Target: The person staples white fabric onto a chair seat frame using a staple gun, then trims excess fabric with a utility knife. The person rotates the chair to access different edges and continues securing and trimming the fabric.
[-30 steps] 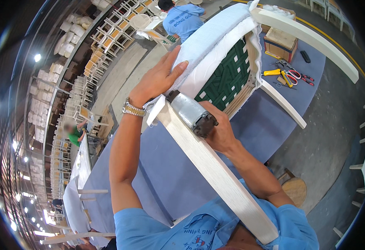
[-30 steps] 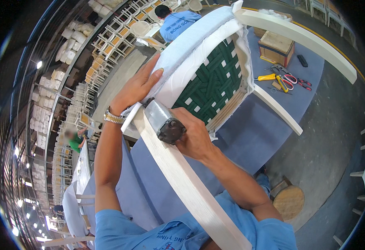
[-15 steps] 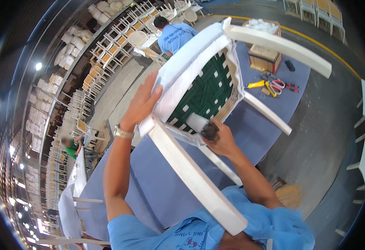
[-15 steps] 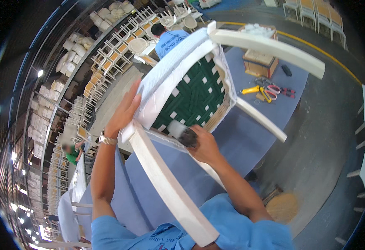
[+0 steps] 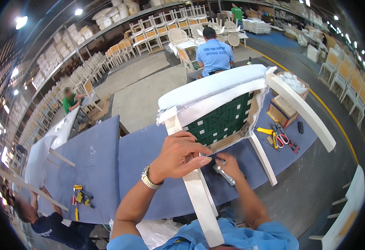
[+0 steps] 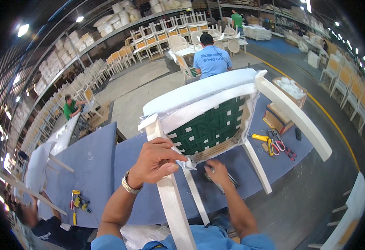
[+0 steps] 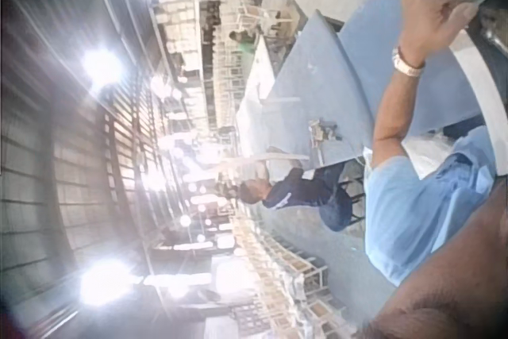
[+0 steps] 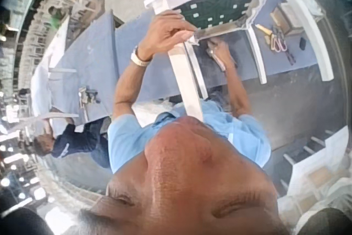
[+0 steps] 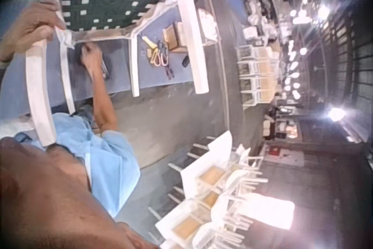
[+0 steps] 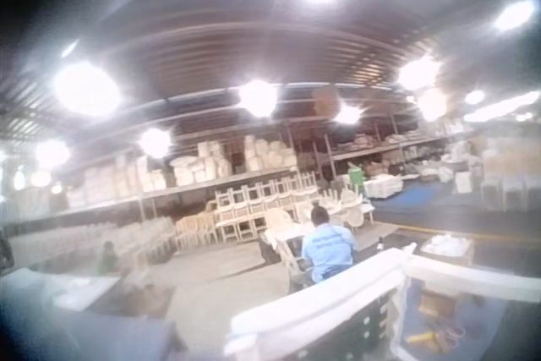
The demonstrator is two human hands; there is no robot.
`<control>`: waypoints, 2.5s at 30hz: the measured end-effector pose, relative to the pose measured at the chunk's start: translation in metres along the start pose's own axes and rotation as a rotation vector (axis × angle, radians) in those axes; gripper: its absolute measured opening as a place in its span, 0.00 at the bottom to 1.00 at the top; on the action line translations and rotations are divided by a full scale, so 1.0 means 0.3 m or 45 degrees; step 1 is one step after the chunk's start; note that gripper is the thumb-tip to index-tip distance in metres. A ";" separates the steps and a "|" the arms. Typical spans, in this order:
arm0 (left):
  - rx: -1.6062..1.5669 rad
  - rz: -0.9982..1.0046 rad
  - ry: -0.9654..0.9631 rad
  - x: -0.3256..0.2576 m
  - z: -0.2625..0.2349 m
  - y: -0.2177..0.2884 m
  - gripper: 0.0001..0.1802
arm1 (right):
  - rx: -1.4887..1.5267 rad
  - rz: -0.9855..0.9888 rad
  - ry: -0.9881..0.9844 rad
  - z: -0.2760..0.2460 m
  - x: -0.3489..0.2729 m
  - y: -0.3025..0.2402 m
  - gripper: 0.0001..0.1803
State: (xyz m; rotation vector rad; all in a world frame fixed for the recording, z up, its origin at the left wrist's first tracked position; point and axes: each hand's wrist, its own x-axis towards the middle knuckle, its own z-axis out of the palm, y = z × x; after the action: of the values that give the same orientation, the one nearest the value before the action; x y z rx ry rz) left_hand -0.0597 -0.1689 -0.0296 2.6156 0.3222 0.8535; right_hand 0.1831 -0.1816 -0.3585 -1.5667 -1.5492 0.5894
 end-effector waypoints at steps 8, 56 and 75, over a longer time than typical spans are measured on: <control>-0.067 0.066 0.288 -0.024 0.033 -0.022 0.23 | -0.088 -1.239 0.170 -0.521 0.621 -1.145 0.31; 0.838 -1.067 -0.403 0.517 -0.041 -0.367 0.59 | -0.629 -0.759 -0.880 -1.060 1.171 -0.675 0.49; 0.794 -1.032 -0.162 0.428 -0.054 -0.370 0.64 | -0.731 -0.886 -1.254 -0.777 1.292 -0.907 0.47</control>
State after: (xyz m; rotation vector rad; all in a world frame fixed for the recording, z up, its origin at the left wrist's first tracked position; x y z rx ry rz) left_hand 0.0208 -0.0224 0.0036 2.6151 1.6817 0.3164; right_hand 0.2646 0.1094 0.0744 -0.9541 -3.0369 0.5518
